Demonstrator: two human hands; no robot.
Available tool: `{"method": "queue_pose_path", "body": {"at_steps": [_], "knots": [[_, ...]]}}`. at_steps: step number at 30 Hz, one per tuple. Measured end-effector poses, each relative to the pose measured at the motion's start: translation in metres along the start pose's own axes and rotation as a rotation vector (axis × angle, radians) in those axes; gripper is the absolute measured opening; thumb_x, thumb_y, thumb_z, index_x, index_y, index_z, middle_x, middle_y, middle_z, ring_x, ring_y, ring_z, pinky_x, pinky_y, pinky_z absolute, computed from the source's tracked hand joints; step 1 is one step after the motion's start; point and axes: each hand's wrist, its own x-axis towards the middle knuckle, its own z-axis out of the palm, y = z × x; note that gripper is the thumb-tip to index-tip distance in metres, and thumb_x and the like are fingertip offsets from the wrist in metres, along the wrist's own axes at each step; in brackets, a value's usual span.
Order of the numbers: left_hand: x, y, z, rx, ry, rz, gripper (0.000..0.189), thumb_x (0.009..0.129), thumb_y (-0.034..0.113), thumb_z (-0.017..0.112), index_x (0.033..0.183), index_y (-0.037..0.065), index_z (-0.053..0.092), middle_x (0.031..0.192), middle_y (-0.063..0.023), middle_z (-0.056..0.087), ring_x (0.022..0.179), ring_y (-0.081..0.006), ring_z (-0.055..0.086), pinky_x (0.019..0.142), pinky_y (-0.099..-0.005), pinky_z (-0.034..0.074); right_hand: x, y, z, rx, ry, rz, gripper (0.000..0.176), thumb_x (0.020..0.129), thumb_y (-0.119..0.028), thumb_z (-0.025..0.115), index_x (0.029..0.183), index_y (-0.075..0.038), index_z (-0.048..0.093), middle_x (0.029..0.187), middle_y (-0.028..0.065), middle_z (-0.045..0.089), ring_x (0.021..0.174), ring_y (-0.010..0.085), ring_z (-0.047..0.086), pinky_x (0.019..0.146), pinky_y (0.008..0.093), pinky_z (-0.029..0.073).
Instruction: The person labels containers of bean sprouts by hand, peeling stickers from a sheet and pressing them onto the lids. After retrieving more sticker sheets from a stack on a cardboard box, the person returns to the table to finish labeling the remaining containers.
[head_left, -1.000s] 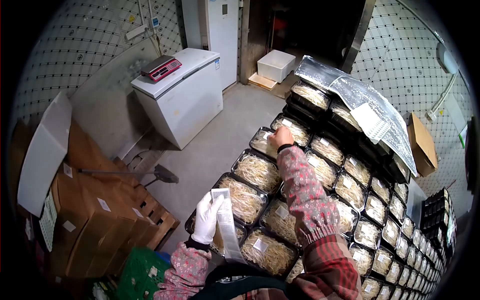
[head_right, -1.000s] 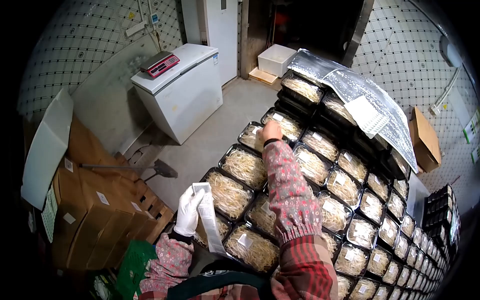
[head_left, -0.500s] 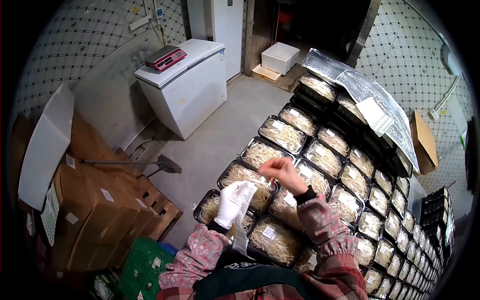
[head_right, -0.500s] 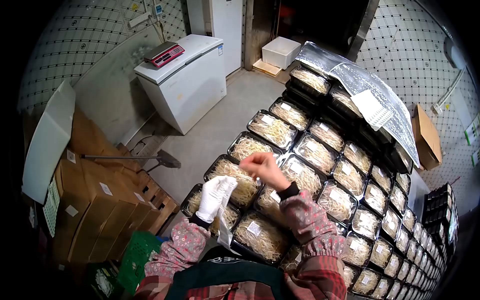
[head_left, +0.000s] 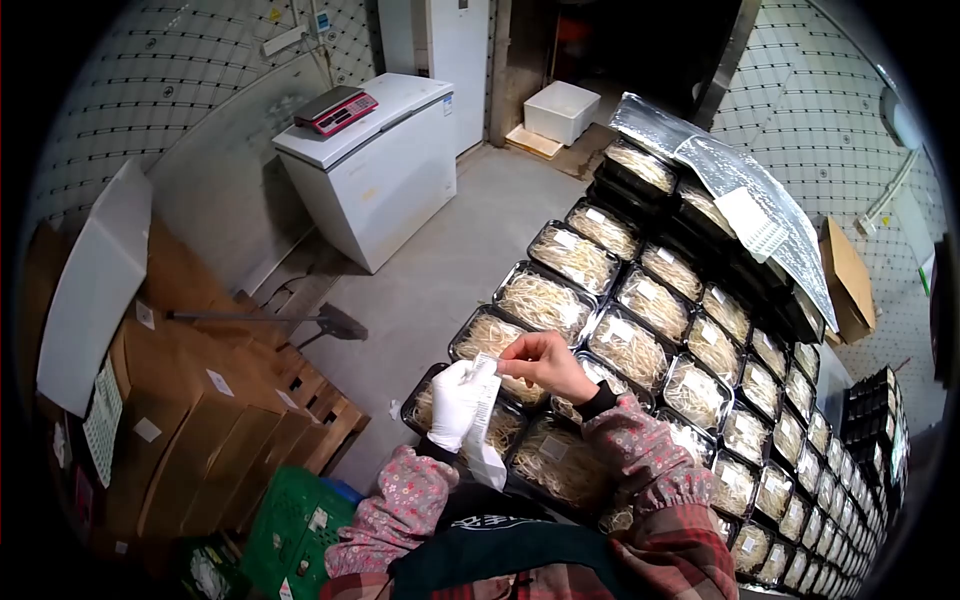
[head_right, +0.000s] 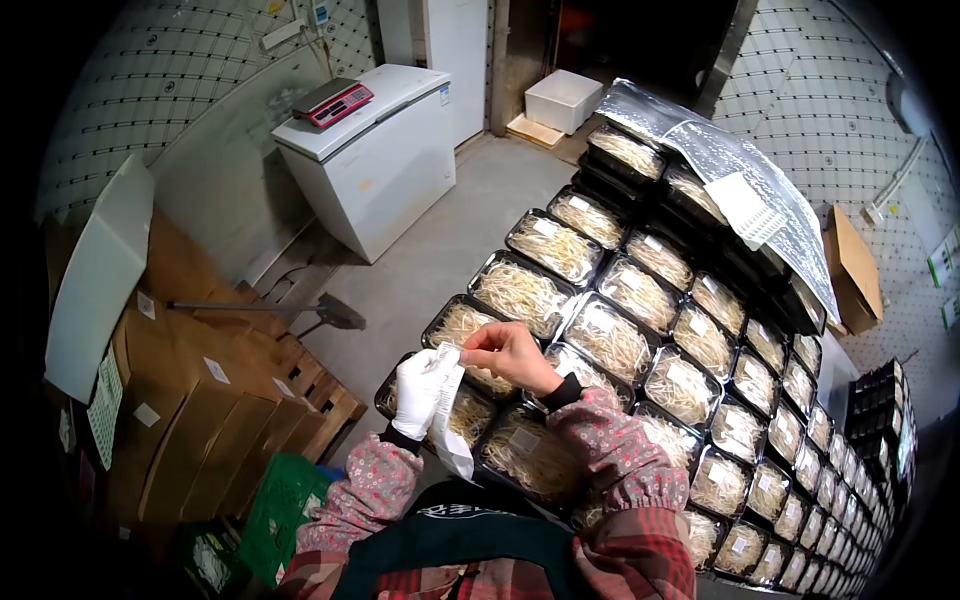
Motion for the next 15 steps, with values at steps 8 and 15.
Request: {"method": "queue_pose_path", "body": {"at_steps": [8,15], "knots": [[-0.011,0.004,-0.017,-0.094,-0.170,-0.122,0.018,0.090,0.014,0.064,0.102,0.002,0.065,0.086,0.0025,0.064,0.071,-0.0024,0.057,0.060,-0.0170,0.045,0.079,0.027,-0.083,-0.021,0.424,0.020,0.010,0.082,-0.011,0.068,0.081,-0.001,0.065,0.070,0.0027,0.065,0.055,0.0068,0.057,0.043,0.0197,0.042],[-0.019,0.017,-0.028,-0.012,-0.224,-0.024,0.023,0.093,0.022,0.059,0.104,0.002,0.063,0.090,0.0030,0.064,0.082,-0.0041,0.057,0.077,-0.0199,0.045,0.112,0.054,-0.102,-0.967,0.546,-0.092,0.037,0.067,-0.029,0.077,0.078,0.004,0.063,0.070,0.0206,0.065,0.066,0.0319,0.065,0.061,0.0399,0.051]]}}
